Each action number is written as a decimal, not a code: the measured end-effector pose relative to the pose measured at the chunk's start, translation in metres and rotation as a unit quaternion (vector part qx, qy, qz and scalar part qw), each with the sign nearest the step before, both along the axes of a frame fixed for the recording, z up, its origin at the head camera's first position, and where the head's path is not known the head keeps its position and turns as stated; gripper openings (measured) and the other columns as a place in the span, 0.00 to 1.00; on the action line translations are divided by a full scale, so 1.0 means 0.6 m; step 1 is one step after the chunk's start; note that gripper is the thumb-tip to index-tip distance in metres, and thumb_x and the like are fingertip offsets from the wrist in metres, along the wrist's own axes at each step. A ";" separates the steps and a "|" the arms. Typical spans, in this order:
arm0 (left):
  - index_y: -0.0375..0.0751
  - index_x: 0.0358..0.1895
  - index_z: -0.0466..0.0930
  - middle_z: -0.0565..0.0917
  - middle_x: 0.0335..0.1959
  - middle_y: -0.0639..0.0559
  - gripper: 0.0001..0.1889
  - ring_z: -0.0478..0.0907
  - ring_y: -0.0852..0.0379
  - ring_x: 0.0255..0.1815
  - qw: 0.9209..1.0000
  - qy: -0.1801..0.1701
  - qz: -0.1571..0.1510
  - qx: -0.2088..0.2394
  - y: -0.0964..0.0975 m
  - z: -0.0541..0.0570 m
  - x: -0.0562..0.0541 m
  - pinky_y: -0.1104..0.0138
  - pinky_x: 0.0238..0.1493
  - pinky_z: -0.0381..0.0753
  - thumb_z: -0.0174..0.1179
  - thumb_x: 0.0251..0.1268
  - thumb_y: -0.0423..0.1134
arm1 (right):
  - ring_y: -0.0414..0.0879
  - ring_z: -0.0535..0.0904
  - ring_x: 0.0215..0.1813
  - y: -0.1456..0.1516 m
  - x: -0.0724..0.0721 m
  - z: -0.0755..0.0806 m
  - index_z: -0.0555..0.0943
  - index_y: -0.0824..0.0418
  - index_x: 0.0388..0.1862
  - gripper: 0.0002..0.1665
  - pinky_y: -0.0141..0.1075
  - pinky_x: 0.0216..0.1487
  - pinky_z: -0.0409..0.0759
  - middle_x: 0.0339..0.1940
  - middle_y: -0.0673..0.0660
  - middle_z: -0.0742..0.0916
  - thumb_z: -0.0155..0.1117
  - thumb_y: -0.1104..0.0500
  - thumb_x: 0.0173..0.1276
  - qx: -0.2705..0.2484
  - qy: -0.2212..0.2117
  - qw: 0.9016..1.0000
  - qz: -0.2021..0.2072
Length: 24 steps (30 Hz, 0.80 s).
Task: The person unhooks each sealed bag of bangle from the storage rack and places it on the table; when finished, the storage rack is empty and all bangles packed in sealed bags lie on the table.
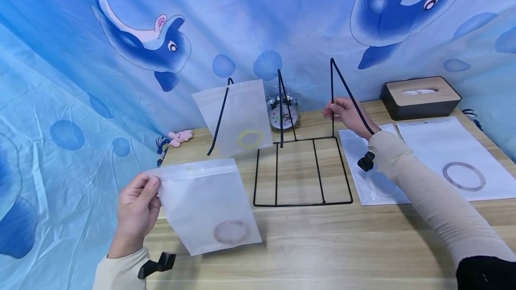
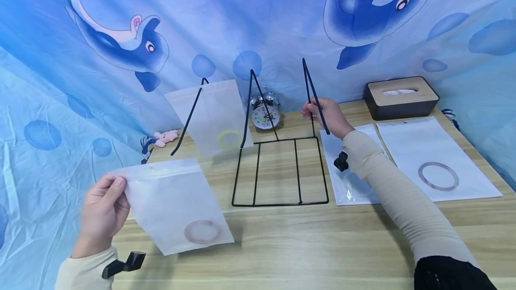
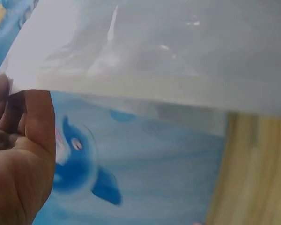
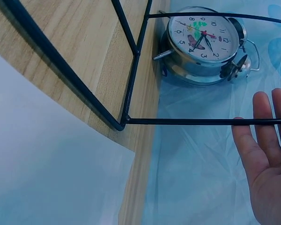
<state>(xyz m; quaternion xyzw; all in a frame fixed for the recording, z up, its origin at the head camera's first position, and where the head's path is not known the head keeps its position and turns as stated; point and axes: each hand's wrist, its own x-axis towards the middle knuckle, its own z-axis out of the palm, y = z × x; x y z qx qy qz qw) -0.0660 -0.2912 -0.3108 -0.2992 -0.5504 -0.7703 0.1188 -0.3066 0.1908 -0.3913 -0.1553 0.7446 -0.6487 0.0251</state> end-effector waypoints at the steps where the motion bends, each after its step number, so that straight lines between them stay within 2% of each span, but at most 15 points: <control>1: 0.21 0.51 0.77 0.84 0.46 0.40 0.16 0.85 0.54 0.42 1.000 -0.017 0.002 -0.009 -0.006 -0.007 0.000 0.70 0.36 0.86 0.36 0.79 0.21 | 0.51 0.81 0.55 0.000 0.000 0.000 0.77 0.71 0.52 0.19 0.55 0.67 0.73 0.51 0.63 0.82 0.48 0.55 0.82 0.001 0.001 1.000 0.000; 4: 0.28 0.53 0.80 0.84 0.46 0.43 0.17 0.85 0.56 0.42 0.996 -0.069 0.033 -0.041 -0.022 -0.026 -0.004 0.70 0.37 0.87 0.38 0.80 0.24 | 0.51 0.81 0.55 0.000 0.001 0.000 0.77 0.71 0.52 0.19 0.55 0.66 0.74 0.51 0.63 0.82 0.49 0.55 0.81 -0.001 0.004 1.000 0.003; 7: 0.34 0.51 0.82 0.84 0.41 0.47 0.15 0.85 0.58 0.38 0.986 -0.121 0.085 -0.076 -0.036 -0.042 -0.014 0.71 0.34 0.87 0.43 0.81 0.29 | 0.50 0.81 0.54 0.000 0.001 0.000 0.77 0.71 0.52 0.19 0.54 0.66 0.75 0.50 0.63 0.82 0.49 0.55 0.81 0.001 0.007 1.000 0.000; 9: 0.39 0.48 0.82 0.83 0.39 0.50 0.12 0.84 0.60 0.35 0.975 -0.157 0.118 -0.100 -0.046 -0.051 -0.026 0.71 0.31 0.86 0.47 0.81 0.33 | 0.49 0.81 0.53 0.001 0.001 0.000 0.78 0.71 0.52 0.19 0.55 0.65 0.75 0.50 0.63 0.82 0.49 0.55 0.81 0.002 0.008 1.000 -0.001; 13: 0.46 0.45 0.82 0.81 0.36 0.54 0.09 0.83 0.61 0.34 0.948 -0.227 0.159 -0.155 -0.068 -0.069 -0.059 0.69 0.28 0.86 0.50 0.80 0.39 | 0.48 0.82 0.53 0.002 -0.001 -0.001 0.78 0.70 0.52 0.19 0.54 0.65 0.75 0.50 0.63 0.82 0.49 0.54 0.81 0.008 0.007 1.000 -0.003; 16: 0.48 0.45 0.80 0.80 0.37 0.56 0.08 0.82 0.61 0.35 0.915 -0.293 0.184 -0.208 -0.080 -0.083 -0.084 0.67 0.30 0.87 0.52 0.79 0.44 | 0.48 0.82 0.54 0.002 -0.004 -0.004 0.78 0.70 0.52 0.20 0.55 0.66 0.74 0.51 0.63 0.82 0.49 0.54 0.81 0.006 0.005 1.000 0.001; 20: 0.42 0.48 0.75 0.78 0.39 0.54 0.13 0.81 0.61 0.37 0.860 -0.378 0.202 -0.276 -0.087 -0.099 -0.115 0.66 0.35 0.87 0.51 0.80 0.49 | 0.48 0.82 0.54 0.001 -0.002 -0.004 0.78 0.70 0.52 0.20 0.56 0.66 0.73 0.51 0.63 0.83 0.49 0.54 0.81 0.010 0.002 1.000 0.005; 24: 0.36 0.56 0.71 0.78 0.44 0.49 0.19 0.80 0.58 0.40 0.816 -0.420 0.214 -0.334 -0.087 -0.116 -0.149 0.66 0.40 0.86 0.47 0.81 0.50 | 0.47 0.82 0.53 -0.001 0.005 0.005 0.78 0.70 0.51 0.19 0.54 0.66 0.74 0.49 0.61 0.83 0.48 0.55 0.82 0.019 0.004 1.000 -0.003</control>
